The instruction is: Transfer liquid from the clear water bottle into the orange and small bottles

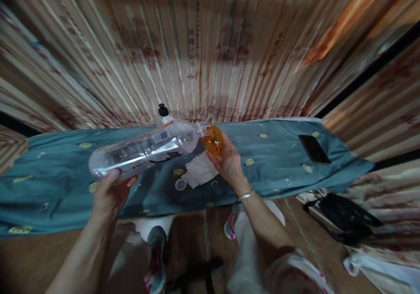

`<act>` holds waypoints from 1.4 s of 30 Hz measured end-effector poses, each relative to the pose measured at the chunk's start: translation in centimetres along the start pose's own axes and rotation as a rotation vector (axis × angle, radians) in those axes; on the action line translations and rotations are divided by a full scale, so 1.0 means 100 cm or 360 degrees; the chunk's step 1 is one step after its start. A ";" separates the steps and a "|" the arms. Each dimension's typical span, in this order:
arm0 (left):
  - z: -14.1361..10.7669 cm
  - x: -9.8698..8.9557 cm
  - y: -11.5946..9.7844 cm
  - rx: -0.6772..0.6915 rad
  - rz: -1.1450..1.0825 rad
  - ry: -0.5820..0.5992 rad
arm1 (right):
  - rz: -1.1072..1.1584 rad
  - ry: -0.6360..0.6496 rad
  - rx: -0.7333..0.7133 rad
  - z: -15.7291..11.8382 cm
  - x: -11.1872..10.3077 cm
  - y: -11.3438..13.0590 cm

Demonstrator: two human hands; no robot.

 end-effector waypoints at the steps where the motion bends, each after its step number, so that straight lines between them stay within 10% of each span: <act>1: 0.000 0.000 0.000 0.0000 -0.0001 -0.0004 | -0.0006 0.0007 0.0005 0.000 0.000 0.000; 42: 0.002 0.001 0.000 0.0019 0.0026 -0.0022 | -0.0027 0.0019 -0.0006 0.000 0.000 0.001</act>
Point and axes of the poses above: each hand's wrist, its own z-axis towards the middle knuckle, its own x-axis out of the palm, y = z × x, the point moved 7 cm from there along z, towards the middle knuckle, and after that the axes turned 5 degrees about x, right-handed, at the moved point
